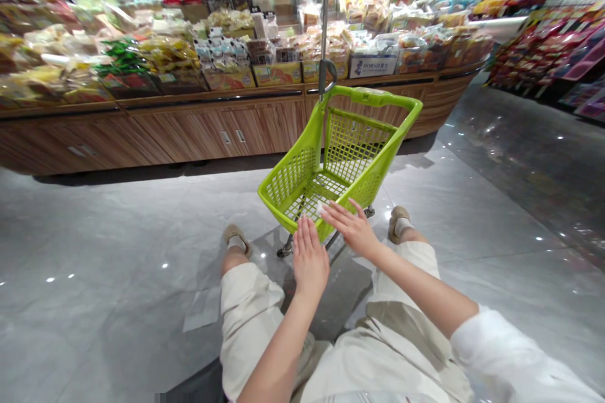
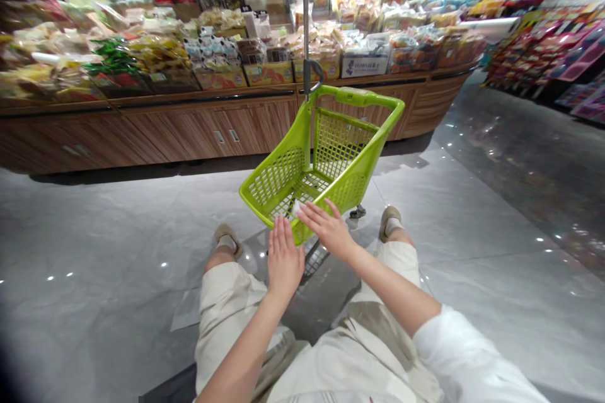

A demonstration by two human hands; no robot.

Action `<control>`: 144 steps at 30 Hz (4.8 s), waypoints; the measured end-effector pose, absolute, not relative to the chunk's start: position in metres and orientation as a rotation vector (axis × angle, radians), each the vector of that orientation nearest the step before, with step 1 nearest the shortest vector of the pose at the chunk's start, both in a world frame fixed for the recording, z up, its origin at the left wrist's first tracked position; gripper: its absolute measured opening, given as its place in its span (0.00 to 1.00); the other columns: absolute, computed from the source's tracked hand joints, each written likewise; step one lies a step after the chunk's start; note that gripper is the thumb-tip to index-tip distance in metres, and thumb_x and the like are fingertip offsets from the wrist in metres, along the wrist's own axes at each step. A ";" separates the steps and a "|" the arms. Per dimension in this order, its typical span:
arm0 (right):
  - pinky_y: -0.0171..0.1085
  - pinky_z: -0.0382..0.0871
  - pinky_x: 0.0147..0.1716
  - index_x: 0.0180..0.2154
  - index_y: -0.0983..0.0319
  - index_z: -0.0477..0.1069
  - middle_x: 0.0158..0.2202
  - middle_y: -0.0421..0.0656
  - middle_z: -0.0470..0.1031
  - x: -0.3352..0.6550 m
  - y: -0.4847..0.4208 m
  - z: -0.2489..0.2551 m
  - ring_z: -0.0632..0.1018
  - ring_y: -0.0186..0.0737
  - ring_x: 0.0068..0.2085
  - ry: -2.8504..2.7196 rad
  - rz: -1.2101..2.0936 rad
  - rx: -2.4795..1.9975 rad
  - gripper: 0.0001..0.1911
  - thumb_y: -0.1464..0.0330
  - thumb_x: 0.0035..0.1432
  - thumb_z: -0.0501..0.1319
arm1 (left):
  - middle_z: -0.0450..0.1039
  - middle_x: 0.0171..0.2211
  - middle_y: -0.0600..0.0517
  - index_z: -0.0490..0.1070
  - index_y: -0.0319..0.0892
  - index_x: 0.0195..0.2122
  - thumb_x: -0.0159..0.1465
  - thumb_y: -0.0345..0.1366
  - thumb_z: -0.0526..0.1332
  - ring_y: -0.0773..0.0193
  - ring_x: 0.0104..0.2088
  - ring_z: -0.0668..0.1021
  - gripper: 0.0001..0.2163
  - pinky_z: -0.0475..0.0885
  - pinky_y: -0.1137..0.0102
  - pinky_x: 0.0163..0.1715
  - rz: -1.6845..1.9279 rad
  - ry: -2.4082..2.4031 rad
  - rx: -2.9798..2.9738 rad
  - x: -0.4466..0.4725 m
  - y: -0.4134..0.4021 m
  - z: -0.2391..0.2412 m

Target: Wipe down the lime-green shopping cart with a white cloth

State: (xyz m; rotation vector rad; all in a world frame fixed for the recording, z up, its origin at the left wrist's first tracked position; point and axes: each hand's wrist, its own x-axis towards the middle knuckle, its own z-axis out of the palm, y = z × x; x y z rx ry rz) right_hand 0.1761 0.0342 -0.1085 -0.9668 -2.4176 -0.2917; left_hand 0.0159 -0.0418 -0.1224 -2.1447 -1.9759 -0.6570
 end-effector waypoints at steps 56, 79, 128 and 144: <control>0.57 0.42 0.67 0.65 0.52 0.60 0.64 0.39 0.67 0.230 0.101 -0.101 0.61 0.42 0.68 -2.107 -0.325 -1.279 0.42 0.85 0.51 0.49 | 0.39 0.72 0.34 0.27 0.29 0.70 0.65 0.30 0.54 0.50 0.72 0.45 0.39 0.53 0.53 0.68 -0.647 -1.963 -2.137 0.016 -0.041 -0.121; 0.57 0.42 0.67 0.67 0.56 0.55 0.66 0.45 0.63 0.198 0.074 -0.102 0.59 0.44 0.69 -2.051 -0.227 -1.381 0.45 0.84 0.48 0.50 | 0.39 0.72 0.33 0.27 0.29 0.70 0.65 0.29 0.54 0.50 0.72 0.45 0.40 0.53 0.52 0.68 -0.694 -1.982 -2.126 0.022 -0.041 -0.121; 0.55 0.46 0.66 0.66 0.55 0.57 0.65 0.44 0.66 0.221 0.095 -0.094 0.63 0.43 0.67 -2.115 -0.337 -1.354 0.42 0.85 0.51 0.50 | 0.42 0.71 0.33 0.27 0.30 0.71 0.65 0.29 0.52 0.50 0.72 0.47 0.39 0.54 0.52 0.68 -0.691 -1.978 -2.126 0.016 -0.041 -0.117; 0.54 0.47 0.67 0.65 0.60 0.60 0.65 0.46 0.65 0.212 0.093 -0.096 0.64 0.43 0.67 -2.111 -0.333 -1.375 0.37 0.85 0.56 0.47 | 0.41 0.71 0.32 0.27 0.27 0.70 0.64 0.28 0.54 0.49 0.72 0.46 0.40 0.54 0.52 0.68 -0.651 -1.967 -2.127 0.017 -0.042 -0.115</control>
